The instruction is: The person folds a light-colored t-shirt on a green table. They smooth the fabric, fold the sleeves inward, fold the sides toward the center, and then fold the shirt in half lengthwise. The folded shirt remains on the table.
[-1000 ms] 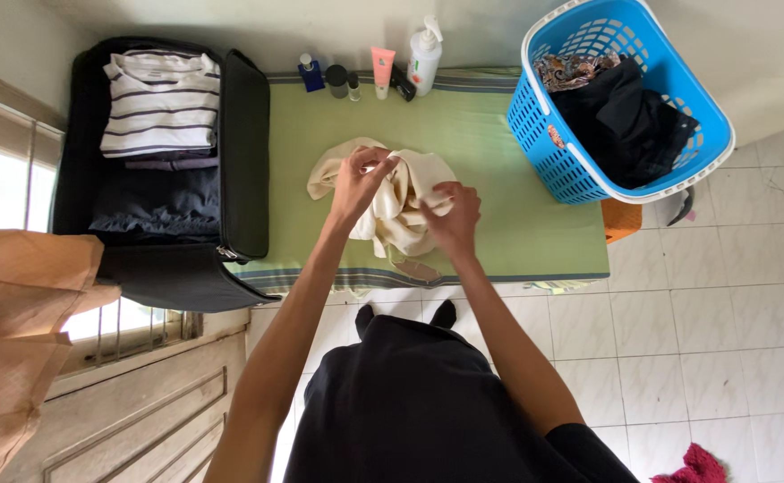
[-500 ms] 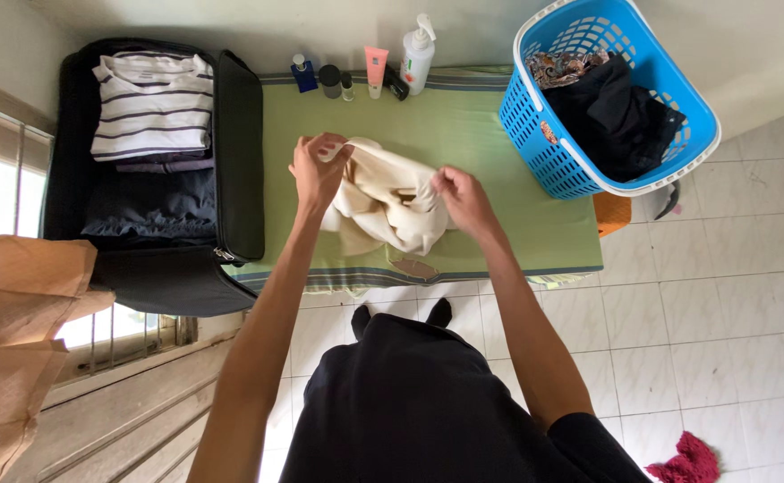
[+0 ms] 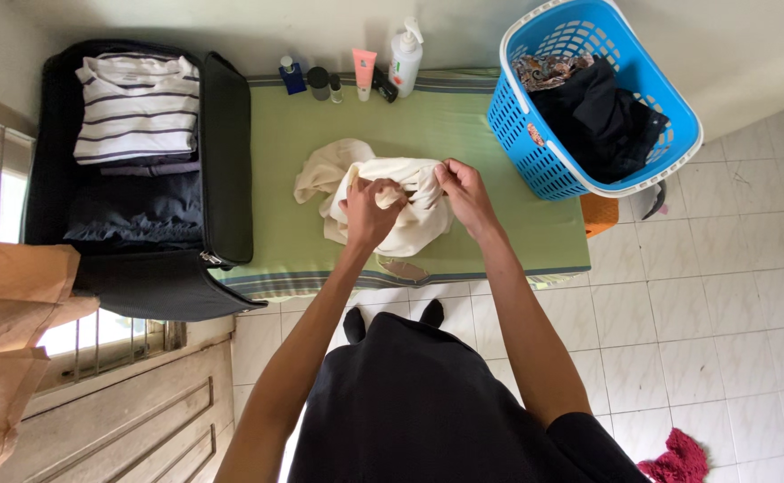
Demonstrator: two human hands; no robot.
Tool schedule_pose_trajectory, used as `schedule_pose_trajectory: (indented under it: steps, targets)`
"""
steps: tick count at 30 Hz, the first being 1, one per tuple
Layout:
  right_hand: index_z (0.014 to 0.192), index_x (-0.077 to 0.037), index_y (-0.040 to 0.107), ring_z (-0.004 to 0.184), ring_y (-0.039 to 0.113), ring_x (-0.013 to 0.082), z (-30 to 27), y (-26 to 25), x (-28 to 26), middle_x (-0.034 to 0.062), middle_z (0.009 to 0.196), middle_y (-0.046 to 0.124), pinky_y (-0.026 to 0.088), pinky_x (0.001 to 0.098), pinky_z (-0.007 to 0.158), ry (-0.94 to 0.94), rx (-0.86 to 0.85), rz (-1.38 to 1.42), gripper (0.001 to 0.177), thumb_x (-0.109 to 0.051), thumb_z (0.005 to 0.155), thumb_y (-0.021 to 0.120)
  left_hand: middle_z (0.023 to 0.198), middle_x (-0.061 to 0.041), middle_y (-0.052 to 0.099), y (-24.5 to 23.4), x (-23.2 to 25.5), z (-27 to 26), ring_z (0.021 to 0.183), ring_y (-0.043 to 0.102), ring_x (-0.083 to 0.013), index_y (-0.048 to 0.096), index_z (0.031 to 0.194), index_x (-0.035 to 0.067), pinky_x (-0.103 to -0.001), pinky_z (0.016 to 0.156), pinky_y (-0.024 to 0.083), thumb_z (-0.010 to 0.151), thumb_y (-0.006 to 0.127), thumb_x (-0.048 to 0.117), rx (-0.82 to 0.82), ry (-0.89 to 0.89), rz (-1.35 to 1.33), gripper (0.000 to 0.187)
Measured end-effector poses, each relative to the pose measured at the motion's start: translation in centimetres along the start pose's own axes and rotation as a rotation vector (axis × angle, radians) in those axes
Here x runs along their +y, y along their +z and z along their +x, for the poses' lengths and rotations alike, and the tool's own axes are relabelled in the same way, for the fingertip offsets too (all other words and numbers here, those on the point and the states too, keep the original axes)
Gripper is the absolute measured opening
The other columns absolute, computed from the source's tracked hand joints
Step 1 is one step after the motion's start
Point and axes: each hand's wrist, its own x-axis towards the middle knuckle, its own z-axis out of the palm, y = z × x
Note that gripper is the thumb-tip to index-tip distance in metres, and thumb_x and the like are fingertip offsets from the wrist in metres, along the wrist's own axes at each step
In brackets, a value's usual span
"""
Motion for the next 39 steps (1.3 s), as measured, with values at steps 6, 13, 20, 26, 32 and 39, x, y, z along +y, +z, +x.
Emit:
schedule_pose_trajectory:
  steps: [6, 13, 20, 26, 32, 39]
  targets:
    - [0.096, -0.004, 0.066, 0.083, 0.054, 0.0036, -0.7, -0.8, 0.0, -0.0051, 0.088, 0.063, 0.050, 0.0227, 0.080, 0.055, -0.019, 0.098, 0.028, -0.026, 0.109, 0.055, 0.113, -0.010, 0.060, 1.2, -0.3, 0.6, 0.114, 0.053, -0.0290, 0.078, 0.105, 0.014, -0.049, 0.099, 0.034, 0.077, 0.086, 0.024, 0.127, 0.097, 0.121, 0.030]
    - [0.092, -0.002, 0.065, 0.073, 0.049, 0.0056, -0.4, -2.8, 3.0, -0.0039, 0.078, 0.058, 0.043, 0.0259, 0.066, -0.002, 0.211, -0.061, 0.029, -0.026, 0.108, 0.061, 0.110, -0.005, 0.064, 0.0, 0.1, 1.4, 0.113, 0.056, -0.0250, 0.080, 0.097, 0.015, -0.046, 0.098, 0.032, 0.082, 0.084, 0.023, 0.101, 0.128, 0.051, 0.018]
    - [0.088, -0.001, 0.065, 0.065, 0.052, 0.0095, 0.7, -4.9, 6.8, 0.0016, 0.072, 0.064, 0.042, 0.0294, 0.059, 0.085, 0.454, -0.325, 0.029, -0.028, 0.100, 0.068, 0.101, -0.005, 0.075, -4.4, 3.0, 3.5, 0.099, 0.069, -0.0212, 0.076, 0.095, 0.007, -0.045, 0.101, 0.037, 0.084, 0.081, 0.021, 0.086, 0.077, -0.143, 0.019]
    - [0.102, -0.002, 0.061, 0.088, 0.053, 0.0208, 0.0, -2.3, 5.7, 0.0086, 0.094, 0.058, 0.046, 0.0369, 0.079, -0.245, 0.625, -0.474, 0.031, -0.028, 0.093, 0.076, 0.090, -0.009, 0.078, -5.8, 4.2, 4.2, 0.088, 0.074, -0.0185, 0.075, 0.096, 0.002, -0.036, 0.087, 0.055, 0.087, 0.075, 0.020, 0.043, 0.082, -0.304, 0.020]
    - [0.105, -0.008, 0.064, 0.108, 0.051, 0.0273, -2.8, 4.2, 4.0, 0.0075, 0.106, 0.059, 0.040, 0.0457, 0.098, -0.330, 0.501, -0.692, 0.030, -0.031, 0.091, 0.077, 0.083, -0.010, 0.075, -4.7, 2.9, 4.3, 0.082, 0.071, -0.0185, 0.074, 0.093, -0.002, -0.033, 0.082, 0.056, 0.088, 0.077, 0.020, 0.064, 0.098, -0.367, 0.023]
    - [0.097, -0.005, 0.070, 0.093, 0.067, 0.0269, -1.1, 7.2, 5.3, 0.0112, 0.097, 0.069, 0.052, 0.0426, 0.085, 0.123, 0.472, -0.603, 0.041, -0.041, 0.080, 0.083, 0.076, -0.005, 0.068, -3.9, 1.6, 3.6, 0.069, 0.059, -0.0112, 0.073, 0.092, -0.003, -0.027, 0.063, 0.049, 0.089, 0.077, 0.017, 0.032, -0.015, -0.485, 0.021]
